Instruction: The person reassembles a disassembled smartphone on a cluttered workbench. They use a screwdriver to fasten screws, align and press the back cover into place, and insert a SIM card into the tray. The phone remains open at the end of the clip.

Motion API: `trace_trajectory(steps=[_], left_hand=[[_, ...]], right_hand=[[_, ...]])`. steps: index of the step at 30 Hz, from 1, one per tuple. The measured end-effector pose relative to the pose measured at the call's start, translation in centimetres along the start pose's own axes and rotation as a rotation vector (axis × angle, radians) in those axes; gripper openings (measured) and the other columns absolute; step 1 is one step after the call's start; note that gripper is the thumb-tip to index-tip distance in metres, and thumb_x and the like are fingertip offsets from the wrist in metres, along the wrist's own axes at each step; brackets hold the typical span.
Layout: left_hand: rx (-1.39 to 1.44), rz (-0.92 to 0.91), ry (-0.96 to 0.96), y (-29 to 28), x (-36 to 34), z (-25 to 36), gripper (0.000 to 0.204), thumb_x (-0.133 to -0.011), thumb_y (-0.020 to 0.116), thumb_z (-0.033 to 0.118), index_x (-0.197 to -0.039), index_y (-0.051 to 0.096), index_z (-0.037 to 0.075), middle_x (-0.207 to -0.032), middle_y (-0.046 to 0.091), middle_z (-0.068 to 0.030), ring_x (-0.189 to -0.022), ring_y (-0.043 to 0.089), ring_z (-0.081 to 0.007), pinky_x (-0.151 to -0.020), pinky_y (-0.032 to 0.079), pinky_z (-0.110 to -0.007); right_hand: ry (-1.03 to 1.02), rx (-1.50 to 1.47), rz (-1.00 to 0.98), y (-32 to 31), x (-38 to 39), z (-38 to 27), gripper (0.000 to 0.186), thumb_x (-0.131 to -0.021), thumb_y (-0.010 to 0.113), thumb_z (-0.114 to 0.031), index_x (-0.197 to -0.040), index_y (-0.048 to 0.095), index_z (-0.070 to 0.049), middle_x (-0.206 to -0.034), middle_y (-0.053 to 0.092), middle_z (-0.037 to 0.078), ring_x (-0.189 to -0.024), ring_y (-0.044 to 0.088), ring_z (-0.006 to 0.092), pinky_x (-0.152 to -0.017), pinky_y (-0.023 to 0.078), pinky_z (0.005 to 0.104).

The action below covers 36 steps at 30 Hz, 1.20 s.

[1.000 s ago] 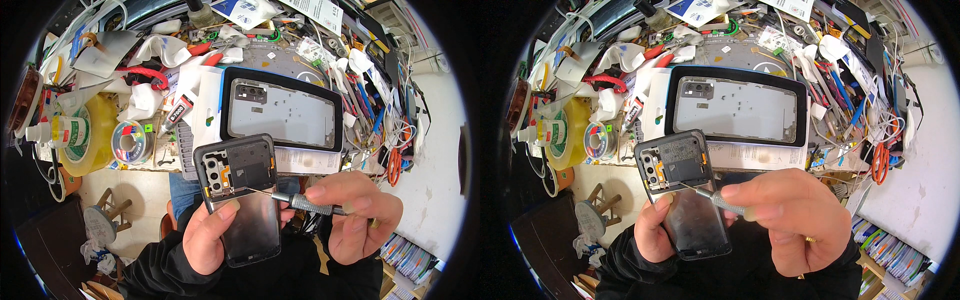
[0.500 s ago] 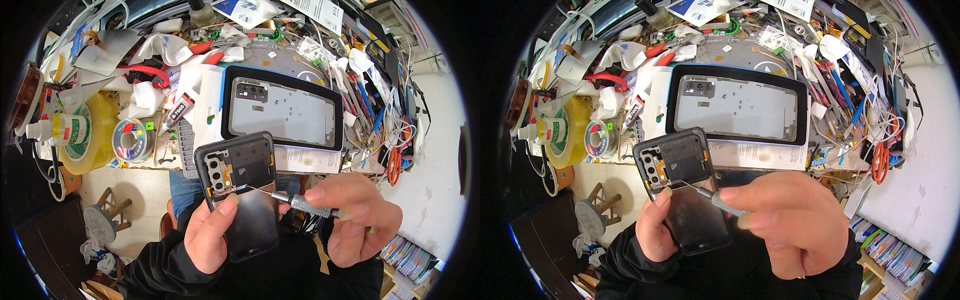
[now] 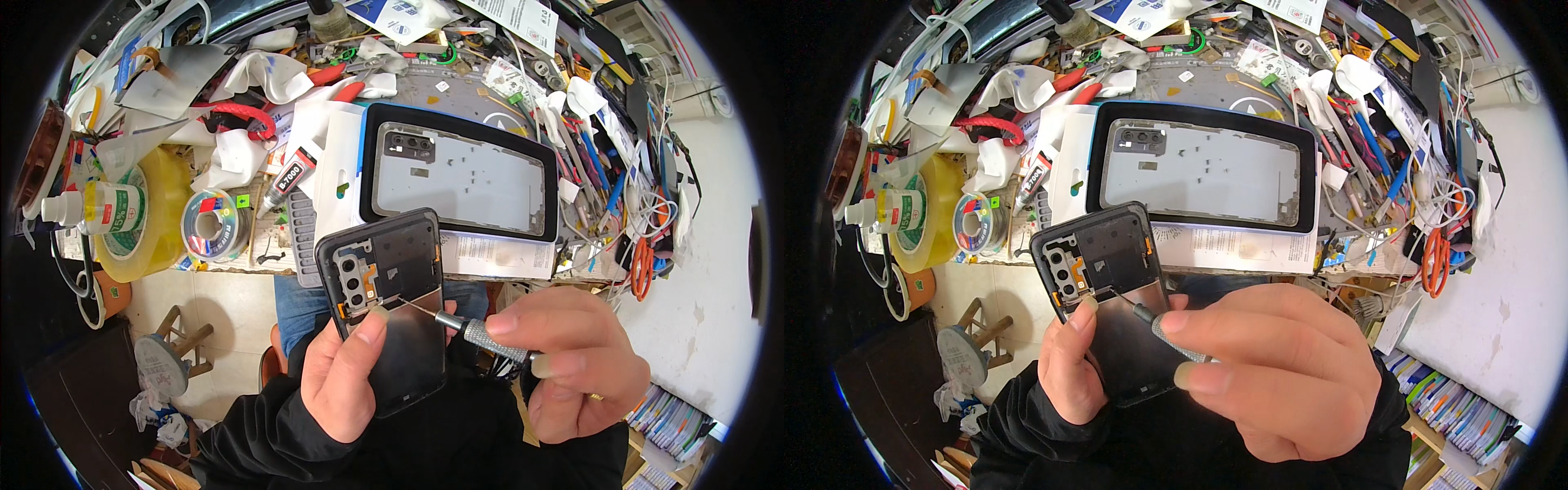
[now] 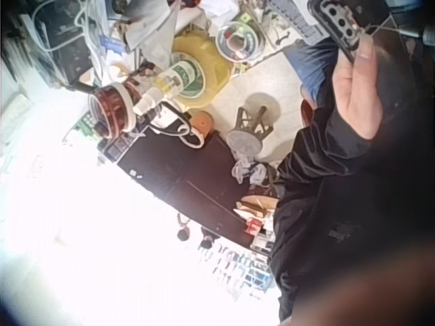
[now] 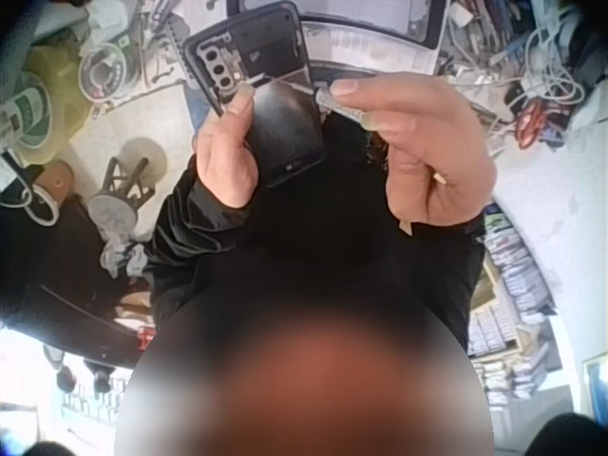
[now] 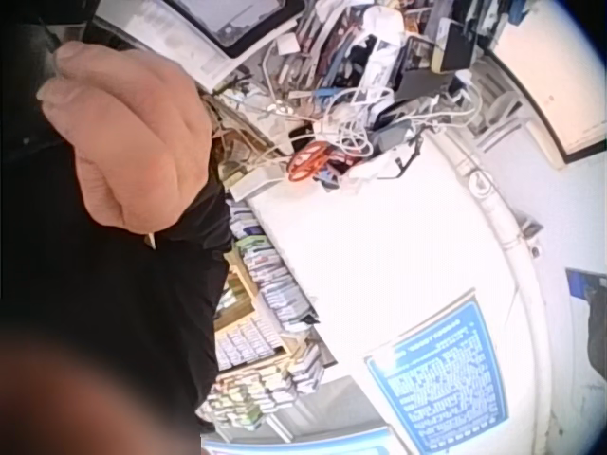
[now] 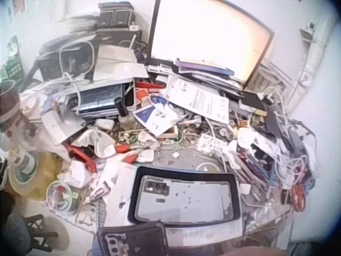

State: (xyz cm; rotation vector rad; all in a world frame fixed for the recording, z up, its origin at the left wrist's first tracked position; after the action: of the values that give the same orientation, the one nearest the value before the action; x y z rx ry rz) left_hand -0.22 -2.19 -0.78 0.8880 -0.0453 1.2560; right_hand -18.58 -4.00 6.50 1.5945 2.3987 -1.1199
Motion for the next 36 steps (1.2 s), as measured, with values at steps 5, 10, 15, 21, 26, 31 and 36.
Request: trace_trajectory(steps=[5,10,15,21,26,31,36], left_hand=[[0.065,-0.004,-0.011,0.0,0.2,-0.1,0.065,-0.107,0.031,0.037,-0.142,0.048,-0.015,-0.131,0.064,-0.0295,-0.120,0.065,-0.0336,-0.108,0.049,-0.042],[0.131,-0.070,0.013,-0.5,0.2,-0.4,0.052,-0.109,0.036,0.027,-0.143,0.049,-0.011,-0.131,0.065,-0.0226,-0.118,0.065,-0.0275,-0.105,0.049,-0.038],[0.207,-0.085,0.016,-0.7,0.4,-0.7,0.046,-0.111,0.039,0.022,-0.144,0.050,-0.008,-0.132,0.065,-0.0197,-0.117,0.065,-0.0250,-0.104,0.050,-0.037],[0.010,0.018,0.006,-0.2,0.5,-0.3,0.064,-0.107,0.032,0.037,-0.139,0.050,-0.015,-0.128,0.066,-0.0294,-0.118,0.067,-0.0336,-0.108,0.049,-0.041],[0.172,-0.056,0.053,-0.8,0.1,-0.7,0.044,-0.110,0.038,0.019,-0.143,0.050,-0.008,-0.130,0.066,-0.0187,-0.116,0.065,-0.0237,-0.103,0.050,-0.035],[0.314,-0.160,0.092,-1.6,-0.2,-1.2,0.044,-0.110,0.037,0.020,-0.140,0.051,-0.008,-0.126,0.068,-0.0182,-0.114,0.067,-0.0235,-0.101,0.050,-0.034],[0.243,-0.033,-0.035,-0.8,0.2,-1.0,0.048,-0.110,0.039,0.025,-0.138,0.050,-0.012,-0.122,0.069,-0.0239,-0.111,0.069,-0.0289,-0.100,0.054,-0.038]], right_hand=[[0.005,0.010,0.018,0.0,0.1,-0.2,0.021,-0.103,0.051,-0.007,-0.124,0.049,-0.002,-0.109,0.070,0.032,-0.075,0.068,0.0298,-0.070,0.057,0.0412],[0.011,0.042,0.018,0.0,0.0,-0.6,0.020,-0.103,0.050,-0.008,-0.123,0.050,-0.003,-0.109,0.070,0.031,-0.078,0.068,0.0300,-0.072,0.057,0.0411],[0.011,0.026,0.013,0.1,0.2,-0.6,0.020,-0.103,0.050,-0.008,-0.123,0.049,-0.003,-0.109,0.070,0.031,-0.078,0.068,0.0294,-0.072,0.056,0.0410],[0.002,0.035,0.018,0.2,0.1,-0.5,0.021,-0.102,0.049,-0.007,-0.123,0.050,-0.002,-0.108,0.071,0.031,-0.077,0.068,0.0286,-0.069,0.056,0.0404],[0.028,0.134,0.077,1.2,-1.0,-1.1,0.013,-0.098,0.058,-0.005,-0.112,0.059,-0.003,-0.104,0.073,0.026,-0.074,0.069,0.0287,-0.068,0.057,0.0385],[-0.065,0.335,-0.054,1.2,-3.4,-1.7,0.024,-0.080,0.073,-0.003,-0.104,0.069,-0.004,-0.092,0.076,0.017,-0.067,0.070,0.0278,-0.060,0.057,0.0364],[0.006,0.556,-0.494,-1.9,-6.5,-3.4,0.031,-0.072,0.084,-0.012,-0.098,0.070,-0.002,-0.077,0.069,0.013,-0.057,0.061,0.0274,-0.053,0.047,0.0357]])
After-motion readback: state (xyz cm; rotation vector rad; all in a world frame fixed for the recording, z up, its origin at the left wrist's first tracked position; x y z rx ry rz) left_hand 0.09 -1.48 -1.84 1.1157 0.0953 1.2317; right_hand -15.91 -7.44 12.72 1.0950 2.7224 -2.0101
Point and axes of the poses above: each hand's wrist, its own x-axis away from the middle knuckle, its own y-axis out of the palm, z = x × y, the point moved 3 cm from there along -x, towards the middle knuckle
